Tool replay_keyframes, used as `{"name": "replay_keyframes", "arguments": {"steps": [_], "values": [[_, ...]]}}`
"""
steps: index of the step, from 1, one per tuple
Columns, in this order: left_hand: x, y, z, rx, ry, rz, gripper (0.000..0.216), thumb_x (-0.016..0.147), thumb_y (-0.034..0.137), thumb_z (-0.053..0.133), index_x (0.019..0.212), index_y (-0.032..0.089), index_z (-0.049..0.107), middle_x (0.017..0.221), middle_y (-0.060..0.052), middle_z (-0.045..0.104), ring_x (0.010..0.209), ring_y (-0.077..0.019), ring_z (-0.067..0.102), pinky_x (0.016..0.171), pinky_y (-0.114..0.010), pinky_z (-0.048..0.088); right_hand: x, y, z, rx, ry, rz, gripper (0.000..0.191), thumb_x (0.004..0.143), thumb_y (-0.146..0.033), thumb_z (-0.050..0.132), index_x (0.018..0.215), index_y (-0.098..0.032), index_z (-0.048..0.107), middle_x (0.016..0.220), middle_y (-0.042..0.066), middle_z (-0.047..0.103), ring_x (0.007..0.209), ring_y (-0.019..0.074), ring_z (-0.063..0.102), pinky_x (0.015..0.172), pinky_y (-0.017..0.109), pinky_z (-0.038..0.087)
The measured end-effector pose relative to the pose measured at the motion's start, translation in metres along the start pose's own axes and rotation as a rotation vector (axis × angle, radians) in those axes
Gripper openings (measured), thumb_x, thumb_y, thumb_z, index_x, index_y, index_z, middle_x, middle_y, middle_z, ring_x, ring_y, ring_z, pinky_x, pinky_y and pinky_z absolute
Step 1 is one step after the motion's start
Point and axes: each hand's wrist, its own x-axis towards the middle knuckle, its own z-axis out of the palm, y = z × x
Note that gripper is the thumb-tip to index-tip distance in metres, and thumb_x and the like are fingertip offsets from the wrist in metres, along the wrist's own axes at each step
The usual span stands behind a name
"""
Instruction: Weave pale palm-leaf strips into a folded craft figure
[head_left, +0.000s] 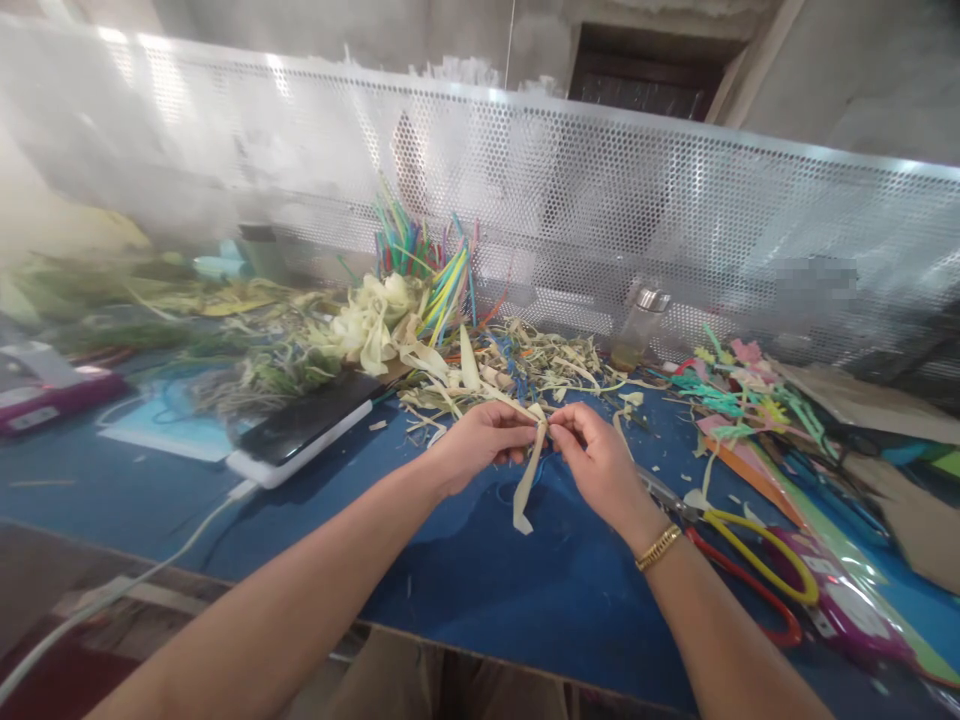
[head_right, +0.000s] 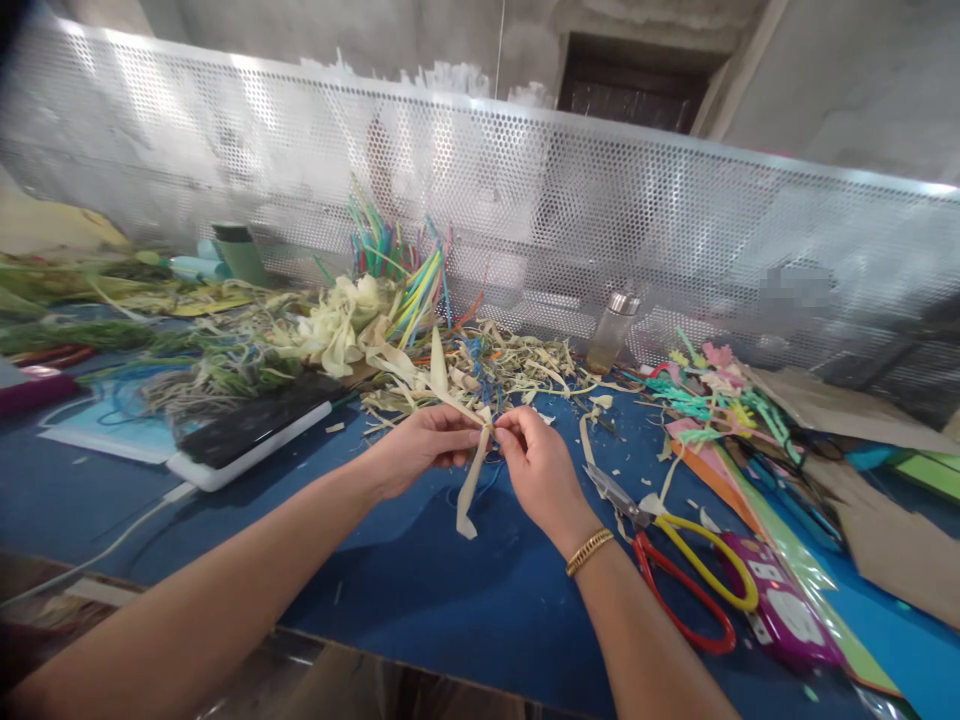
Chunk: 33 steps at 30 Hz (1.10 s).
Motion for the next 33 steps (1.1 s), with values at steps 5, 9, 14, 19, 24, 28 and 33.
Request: {"name": "replay_keyframes", "arguments": {"steps": [5,9,14,19,24,28,33], "values": [[0.000,-0.002,0.003,0.072,0.043,0.022,0.033,0.062,0.038,0.077,0.080,0.013,0.064,0.063,0.000,0.060,0.052,-0.0074,0.050,0.048,-0.019,0.032,0.000,0.001,0.003,0.069,-0.033,0.021,0.009,0.087,-0.027,0.050,0.093,-0.021,0.055,0.081,0.002,0.065,0.073,0.0160,0.061,0.067,0.028,0.047],[0.000,-0.002,0.004,0.038,0.052,-0.028,0.043,0.073,0.055,0.063,0.073,0.013,0.058,0.065,-0.003,0.062,0.048,-0.0071,0.050,0.043,-0.019,0.027,-0.002,-0.003,0.004,0.094,-0.065,0.014,0.007,0.086,-0.026,0.052,0.090,-0.021,0.054,0.079,0.001,0.063,0.071,0.0146,0.062,0.066,0.027,0.048],[0.000,0.000,0.003,0.010,0.099,-0.095,0.049,0.077,0.063,0.052,0.072,0.014,0.054,0.068,-0.005,0.065,0.045,-0.0070,0.051,0.041,-0.020,0.025,-0.002,-0.006,0.004,0.132,-0.087,0.035,0.006,0.086,-0.025,0.051,0.091,-0.021,0.053,0.079,0.000,0.064,0.070,0.0135,0.062,0.063,0.025,0.047],[0.001,0.000,0.003,0.012,0.095,-0.100,0.050,0.076,0.063,0.053,0.072,0.013,0.056,0.070,-0.005,0.066,0.045,-0.0071,0.052,0.042,-0.021,0.026,-0.002,-0.005,0.005,0.134,-0.087,0.029,0.006,0.086,-0.025,0.051,0.091,-0.021,0.053,0.079,0.000,0.064,0.070,0.0136,0.062,0.064,0.026,0.047],[-0.001,0.003,0.005,-0.010,0.108,-0.099,0.047,0.074,0.061,0.058,0.070,0.014,0.055,0.061,-0.002,0.062,0.046,-0.0082,0.052,0.042,-0.021,0.025,-0.001,-0.001,0.005,0.139,-0.075,0.024,0.007,0.087,-0.026,0.051,0.090,-0.021,0.053,0.081,0.001,0.063,0.073,0.0148,0.063,0.067,0.027,0.048],[0.000,0.003,0.004,0.001,0.098,-0.093,0.041,0.072,0.054,0.065,0.067,0.013,0.060,0.050,0.000,0.055,0.042,-0.0065,0.045,0.041,-0.021,0.021,-0.001,0.000,0.004,0.057,-0.022,-0.014,0.009,0.087,-0.030,0.051,0.091,-0.022,0.054,0.082,0.003,0.063,0.074,0.0168,0.062,0.069,0.030,0.047],[0.005,-0.006,0.001,-0.123,0.179,-0.074,0.038,0.069,0.050,0.069,0.065,0.013,0.061,0.042,0.005,0.039,0.039,-0.0053,0.031,0.041,-0.021,0.016,-0.004,-0.014,0.000,-0.395,0.268,-0.239,0.011,0.084,-0.034,0.059,0.087,-0.023,0.061,0.087,0.005,0.064,0.089,0.0225,0.054,0.086,0.039,0.036]]}}
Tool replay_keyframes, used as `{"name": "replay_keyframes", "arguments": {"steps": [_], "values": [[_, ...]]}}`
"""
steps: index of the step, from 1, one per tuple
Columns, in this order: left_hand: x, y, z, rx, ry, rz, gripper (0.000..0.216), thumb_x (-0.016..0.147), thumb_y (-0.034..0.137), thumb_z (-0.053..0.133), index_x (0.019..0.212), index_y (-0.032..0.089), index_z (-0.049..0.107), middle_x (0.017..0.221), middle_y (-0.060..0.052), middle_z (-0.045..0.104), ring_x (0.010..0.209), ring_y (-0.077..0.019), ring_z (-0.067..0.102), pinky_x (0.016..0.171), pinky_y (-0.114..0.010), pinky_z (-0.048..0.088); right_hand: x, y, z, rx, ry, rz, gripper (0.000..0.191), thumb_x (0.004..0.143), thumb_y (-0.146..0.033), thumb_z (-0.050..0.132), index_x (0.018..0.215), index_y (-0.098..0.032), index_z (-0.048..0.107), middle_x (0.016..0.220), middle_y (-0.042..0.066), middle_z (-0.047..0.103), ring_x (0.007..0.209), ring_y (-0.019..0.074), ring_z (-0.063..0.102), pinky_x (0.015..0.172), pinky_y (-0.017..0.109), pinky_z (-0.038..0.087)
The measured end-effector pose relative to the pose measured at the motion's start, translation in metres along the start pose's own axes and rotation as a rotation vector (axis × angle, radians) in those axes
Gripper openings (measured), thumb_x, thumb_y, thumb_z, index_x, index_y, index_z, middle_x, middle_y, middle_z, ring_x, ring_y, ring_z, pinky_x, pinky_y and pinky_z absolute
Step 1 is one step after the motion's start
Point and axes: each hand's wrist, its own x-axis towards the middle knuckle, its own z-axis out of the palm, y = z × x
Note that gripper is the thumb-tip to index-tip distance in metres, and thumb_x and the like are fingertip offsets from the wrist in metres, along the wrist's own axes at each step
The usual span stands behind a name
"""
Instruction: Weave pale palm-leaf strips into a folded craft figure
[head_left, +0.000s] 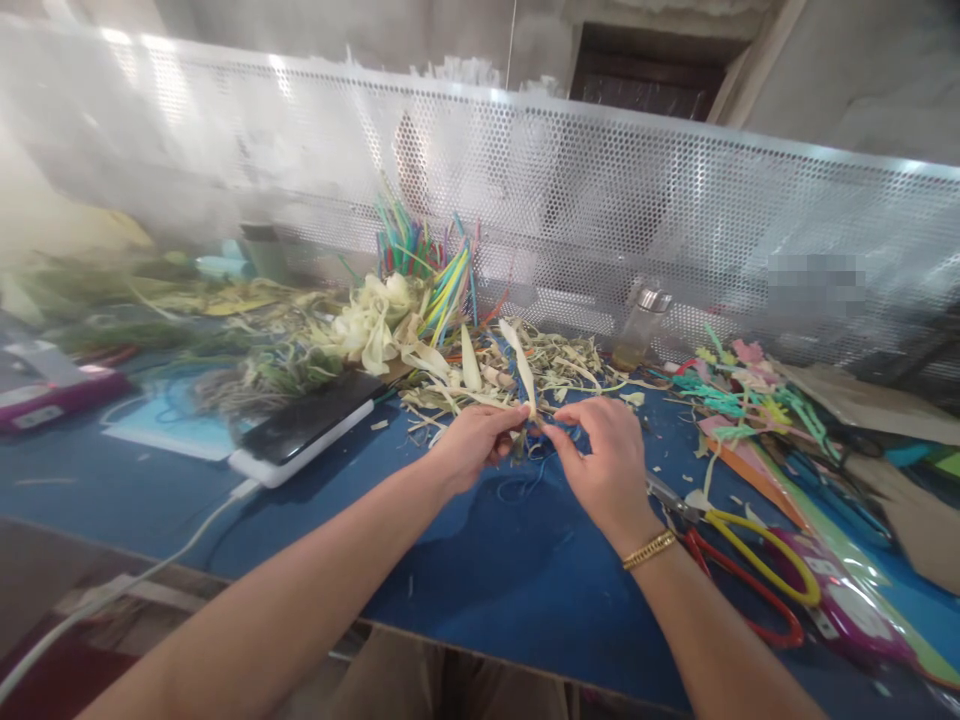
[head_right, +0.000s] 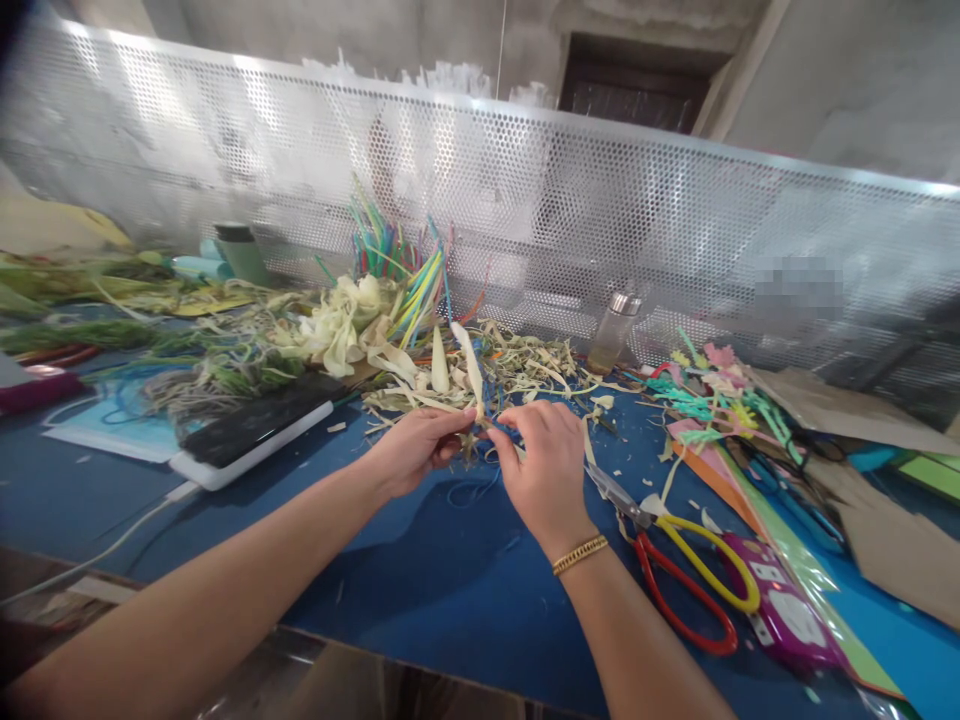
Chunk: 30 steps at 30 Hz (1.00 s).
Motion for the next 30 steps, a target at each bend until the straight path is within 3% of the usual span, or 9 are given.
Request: {"name": "replay_keyframes", "arguments": {"steps": [5,12,21,27,30], "values": [[0.003,-0.008,0.002,-0.098,0.018,0.035,0.039,0.066,0.050,0.072,0.062,0.014,0.056,0.048,0.005,0.039,0.040,-0.0042,0.027,0.040,-0.022,0.013,0.001,-0.012,-0.005,-0.223,-0.058,-0.176,0.011,0.087,-0.034,0.056,0.087,-0.027,0.065,0.084,0.004,0.065,0.086,0.0226,0.050,0.083,0.041,0.027],[-0.002,-0.005,0.007,-0.095,0.012,0.020,0.040,0.064,0.049,0.074,0.061,0.013,0.056,0.047,0.006,0.038,0.040,-0.0041,0.028,0.041,-0.022,0.013,0.001,-0.017,-0.001,-0.326,-0.093,-0.241,0.018,0.092,-0.026,0.048,0.085,-0.026,0.064,0.077,0.003,0.063,0.081,0.0202,0.048,0.078,0.040,0.025],[0.003,-0.010,0.004,-0.179,0.090,0.056,0.033,0.069,0.044,0.070,0.066,0.013,0.059,0.048,0.005,0.041,0.039,-0.0040,0.029,0.039,-0.021,0.014,0.000,-0.019,0.003,-0.244,-0.088,-0.142,0.018,0.088,-0.026,0.051,0.074,-0.023,0.062,0.074,0.002,0.061,0.079,0.0186,0.050,0.082,0.039,0.025],[-0.002,-0.006,0.008,-0.251,0.152,0.036,0.028,0.067,0.038,0.071,0.066,0.012,0.062,0.044,0.007,0.036,0.038,-0.0037,0.029,0.037,-0.018,0.014,-0.001,-0.019,0.006,-0.224,-0.048,-0.156,0.018,0.087,-0.027,0.054,0.072,-0.022,0.062,0.072,0.001,0.061,0.077,0.0174,0.050,0.082,0.037,0.025],[-0.002,-0.004,0.008,-0.326,0.149,0.017,0.026,0.066,0.035,0.072,0.069,0.010,0.064,0.047,0.006,0.041,0.038,-0.0023,0.029,0.036,-0.016,0.015,-0.002,-0.019,0.007,-0.257,-0.046,-0.176,0.018,0.087,-0.026,0.054,0.072,-0.022,0.063,0.071,0.000,0.060,0.077,0.0169,0.049,0.081,0.037,0.024]]}}
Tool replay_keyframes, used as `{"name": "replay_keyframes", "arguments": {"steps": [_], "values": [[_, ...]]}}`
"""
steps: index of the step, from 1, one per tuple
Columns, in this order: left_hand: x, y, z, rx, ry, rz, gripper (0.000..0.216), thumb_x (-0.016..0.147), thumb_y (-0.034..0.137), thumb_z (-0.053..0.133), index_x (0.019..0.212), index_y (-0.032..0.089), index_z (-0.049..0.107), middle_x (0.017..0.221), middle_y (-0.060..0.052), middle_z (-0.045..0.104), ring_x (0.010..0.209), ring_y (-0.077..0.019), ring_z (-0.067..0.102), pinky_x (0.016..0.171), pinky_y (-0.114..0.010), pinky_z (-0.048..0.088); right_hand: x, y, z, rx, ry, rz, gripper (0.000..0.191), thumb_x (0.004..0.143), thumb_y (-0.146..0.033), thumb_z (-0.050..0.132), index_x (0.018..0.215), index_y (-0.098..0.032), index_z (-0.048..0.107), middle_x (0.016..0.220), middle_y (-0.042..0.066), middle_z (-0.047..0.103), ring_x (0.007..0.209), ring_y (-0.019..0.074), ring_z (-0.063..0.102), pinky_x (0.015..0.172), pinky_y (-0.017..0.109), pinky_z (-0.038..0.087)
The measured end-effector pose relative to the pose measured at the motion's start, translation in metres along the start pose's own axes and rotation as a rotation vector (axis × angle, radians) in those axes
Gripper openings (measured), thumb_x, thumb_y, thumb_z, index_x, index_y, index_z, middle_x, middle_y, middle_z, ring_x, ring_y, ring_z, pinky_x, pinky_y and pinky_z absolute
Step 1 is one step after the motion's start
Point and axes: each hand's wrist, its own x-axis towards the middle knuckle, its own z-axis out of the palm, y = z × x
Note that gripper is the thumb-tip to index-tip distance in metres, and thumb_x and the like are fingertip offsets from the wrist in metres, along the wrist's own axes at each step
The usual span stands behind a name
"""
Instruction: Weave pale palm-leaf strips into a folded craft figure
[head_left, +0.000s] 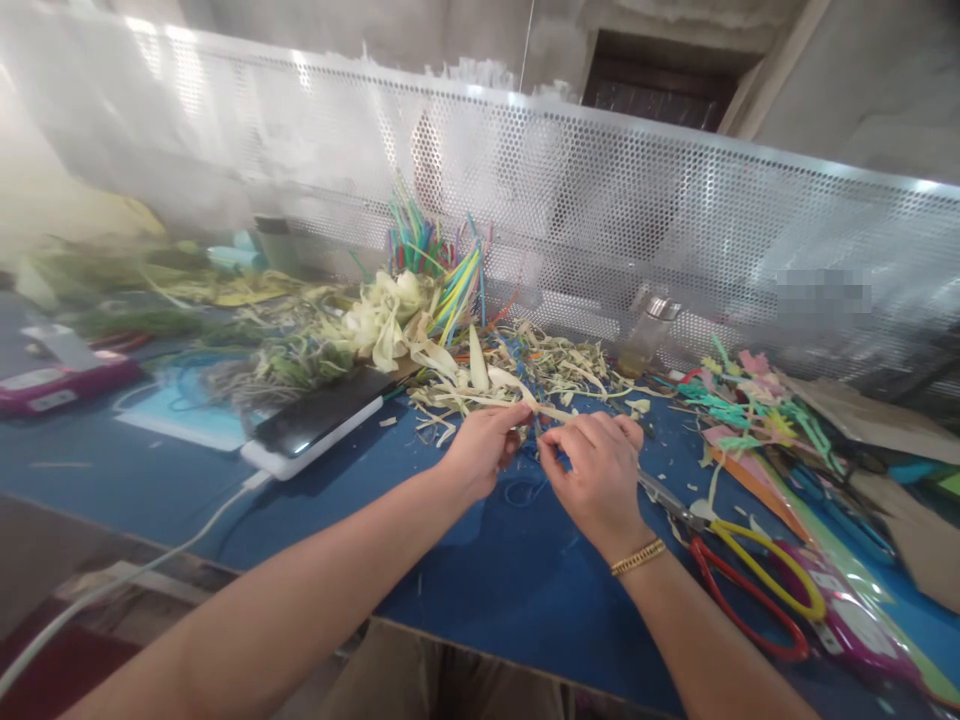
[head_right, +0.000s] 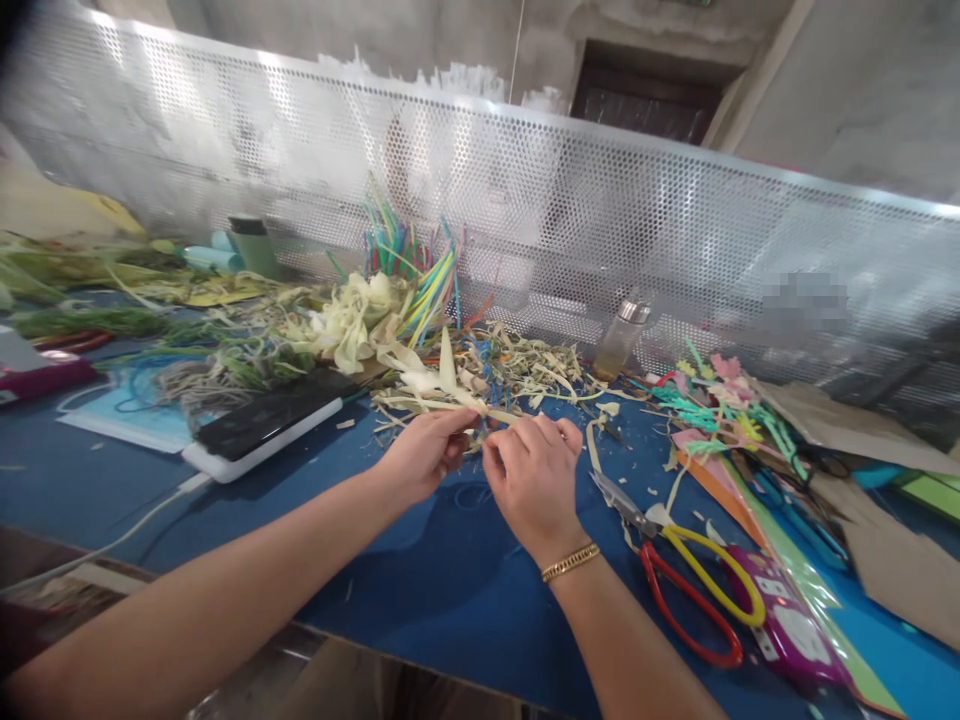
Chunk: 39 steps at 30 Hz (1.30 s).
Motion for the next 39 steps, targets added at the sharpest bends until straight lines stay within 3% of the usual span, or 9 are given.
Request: {"name": "replay_keyframes", "arguments": {"steps": [8,13,17,22,28,34,39], "values": [[0.002,0.009,0.000,-0.284,-0.096,-0.159,0.020,0.084,0.027,0.058,0.077,0.009,0.064,0.047,0.005,0.045,0.033,0.0004,0.023,0.031,-0.011,0.018,-0.003,-0.002,-0.003,-0.007,-0.025,-0.063,0.027,0.089,-0.034,0.054,0.066,-0.022,0.062,0.064,-0.001,0.058,0.073,0.0159,0.050,0.081,0.038,0.025],[-0.003,0.014,0.003,-0.349,-0.146,-0.272,0.023,0.088,0.028,0.052,0.075,0.011,0.060,0.044,0.005,0.042,0.031,-0.0009,0.025,0.030,-0.011,0.023,-0.003,0.004,0.002,0.129,0.054,0.120,0.020,0.090,-0.030,0.051,0.083,-0.023,0.067,0.080,0.002,0.067,0.082,0.0182,0.058,0.085,0.037,0.031],[-0.003,0.011,0.003,-0.313,-0.192,-0.314,0.022,0.083,0.031,0.060,0.071,0.012,0.058,0.047,0.005,0.044,0.034,-0.0016,0.031,0.032,-0.012,0.027,-0.006,0.009,0.016,0.381,-0.042,0.255,0.024,0.090,-0.029,0.048,0.101,-0.023,0.068,0.098,0.006,0.070,0.090,0.0218,0.062,0.080,0.034,0.041],[-0.001,0.000,0.002,-0.190,-0.159,-0.177,0.025,0.073,0.037,0.071,0.075,0.014,0.061,0.054,0.005,0.049,0.039,-0.0019,0.037,0.038,-0.014,0.029,-0.007,0.008,0.020,0.783,-0.141,0.500,0.029,0.089,-0.039,0.049,0.093,-0.020,0.070,0.083,0.004,0.071,0.076,0.0197,0.062,0.068,0.030,0.046],[-0.002,-0.003,0.003,0.052,-0.154,0.001,0.027,0.067,0.036,0.075,0.083,0.014,0.069,0.062,0.000,0.057,0.052,-0.0062,0.048,0.048,-0.018,0.033,-0.004,0.010,0.013,0.827,-0.144,0.589,0.022,0.080,-0.038,0.061,0.079,-0.018,0.071,0.067,0.002,0.065,0.061,0.0153,0.053,0.059,0.027,0.041],[-0.004,0.001,0.005,0.204,-0.071,0.146,0.027,0.061,0.032,0.078,0.081,0.014,0.073,0.061,0.000,0.059,0.050,-0.0054,0.041,0.048,-0.020,0.027,-0.004,0.010,0.015,0.915,-0.124,0.655,0.018,0.076,-0.034,0.064,0.078,-0.018,0.071,0.062,0.000,0.060,0.060,0.0142,0.050,0.057,0.026,0.039],[-0.002,-0.001,0.003,0.249,-0.118,0.194,0.027,0.067,0.038,0.073,0.079,0.013,0.073,0.061,-0.001,0.060,0.051,-0.0070,0.039,0.048,-0.022,0.026,-0.003,0.008,0.016,1.396,-0.154,0.851,0.014,0.069,-0.032,0.071,0.073,-0.019,0.067,0.063,-0.002,0.057,0.058,0.0106,0.045,0.056,0.024,0.038]]}}
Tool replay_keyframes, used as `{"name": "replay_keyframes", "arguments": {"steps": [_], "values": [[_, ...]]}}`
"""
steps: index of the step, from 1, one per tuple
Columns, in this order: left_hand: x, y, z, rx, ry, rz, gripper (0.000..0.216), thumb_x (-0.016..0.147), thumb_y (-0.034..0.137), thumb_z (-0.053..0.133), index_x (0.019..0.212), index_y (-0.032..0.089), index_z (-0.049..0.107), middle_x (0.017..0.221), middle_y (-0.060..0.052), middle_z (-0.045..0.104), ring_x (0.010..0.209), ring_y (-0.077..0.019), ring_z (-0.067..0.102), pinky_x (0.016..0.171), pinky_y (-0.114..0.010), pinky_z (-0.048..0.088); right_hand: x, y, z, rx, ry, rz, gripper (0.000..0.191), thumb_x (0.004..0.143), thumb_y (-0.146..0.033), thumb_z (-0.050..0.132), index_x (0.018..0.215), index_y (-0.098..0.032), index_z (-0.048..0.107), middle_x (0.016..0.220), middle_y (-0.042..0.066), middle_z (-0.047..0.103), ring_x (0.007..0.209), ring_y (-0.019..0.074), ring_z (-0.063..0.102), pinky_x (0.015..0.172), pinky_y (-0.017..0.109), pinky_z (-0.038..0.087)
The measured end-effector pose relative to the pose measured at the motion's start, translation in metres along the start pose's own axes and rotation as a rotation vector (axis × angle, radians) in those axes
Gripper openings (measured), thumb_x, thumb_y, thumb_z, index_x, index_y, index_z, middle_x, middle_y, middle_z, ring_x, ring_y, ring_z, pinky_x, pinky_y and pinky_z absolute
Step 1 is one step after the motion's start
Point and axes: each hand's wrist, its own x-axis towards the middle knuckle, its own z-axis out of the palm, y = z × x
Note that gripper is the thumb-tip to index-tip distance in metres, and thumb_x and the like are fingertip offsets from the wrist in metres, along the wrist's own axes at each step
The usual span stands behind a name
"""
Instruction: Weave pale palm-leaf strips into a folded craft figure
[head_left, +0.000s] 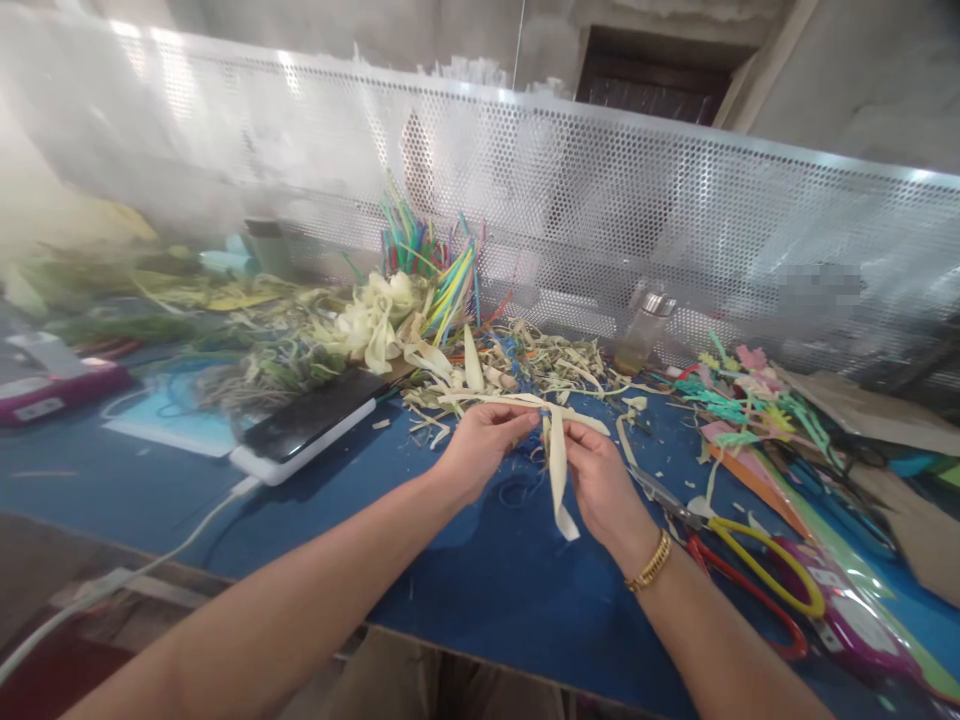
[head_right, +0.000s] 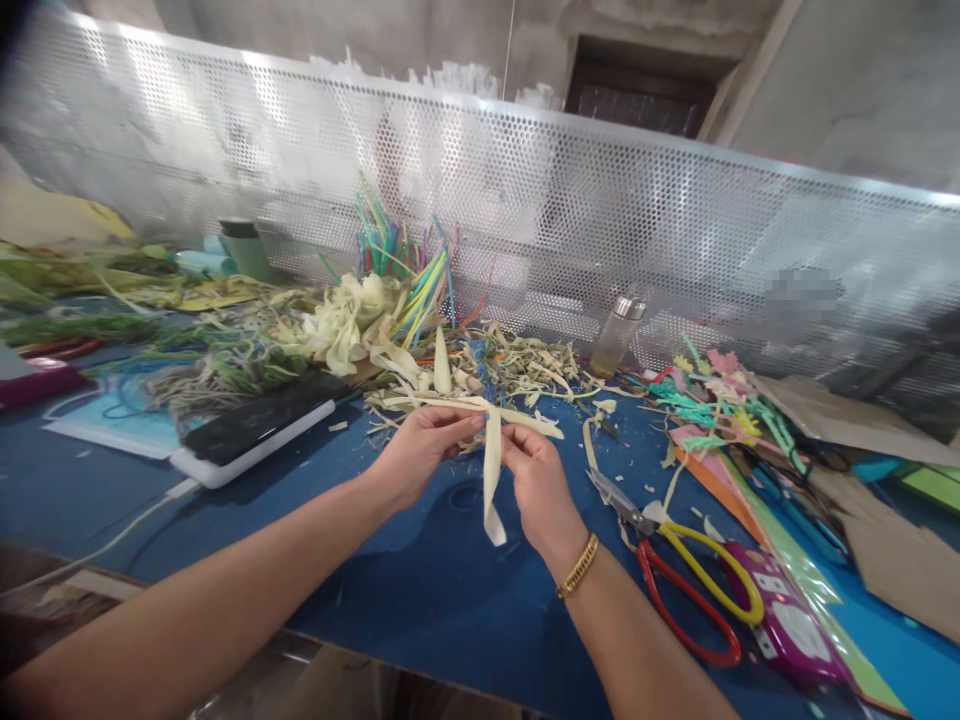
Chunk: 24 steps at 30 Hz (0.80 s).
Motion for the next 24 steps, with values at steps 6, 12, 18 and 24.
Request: {"name": "replay_keyframes", "arguments": {"steps": [6,12,18,24], "values": [[0.003,-0.002,-0.004,0.277,0.038,0.329,0.014,0.074,0.030,0.067,0.072,0.017,0.071,0.094,-0.007,0.060,0.088,-0.0173,0.053,0.064,-0.022,0.042,0.000,-0.003,0.000,0.330,-0.052,0.147,0.018,0.066,-0.029,0.075,0.072,-0.019,0.061,0.068,-0.001,0.054,0.058,0.0098,0.044,0.058,0.024,0.043],[-0.002,0.002,-0.004,0.459,0.058,0.424,0.006,0.074,0.020,0.062,0.070,0.019,0.067,0.104,-0.007,0.053,0.093,-0.0181,0.053,0.062,-0.021,0.044,0.001,-0.003,-0.005,0.231,-0.088,0.085,0.014,0.071,-0.030,0.068,0.074,-0.021,0.058,0.070,0.000,0.055,0.060,0.0123,0.047,0.064,0.029,0.048],[-0.004,0.004,-0.005,0.577,0.038,0.461,0.008,0.073,0.016,0.059,0.070,0.018,0.067,0.113,-0.009,0.053,0.098,-0.0193,0.054,0.070,-0.024,0.046,0.003,-0.005,-0.008,0.238,-0.048,0.018,0.013,0.071,-0.029,0.068,0.077,-0.022,0.059,0.078,0.001,0.060,0.072,0.0156,0.057,0.070,0.030,0.049],[-0.005,0.007,-0.008,0.692,-0.038,0.460,0.011,0.070,0.012,0.058,0.069,0.020,0.067,0.099,-0.006,0.062,0.090,-0.0186,0.057,0.067,-0.023,0.043,0.006,-0.010,-0.016,0.248,0.029,-0.051,0.010,0.076,-0.030,0.064,0.077,-0.022,0.058,0.096,0.003,0.063,0.084,0.0166,0.059,0.072,0.030,0.048]]}}
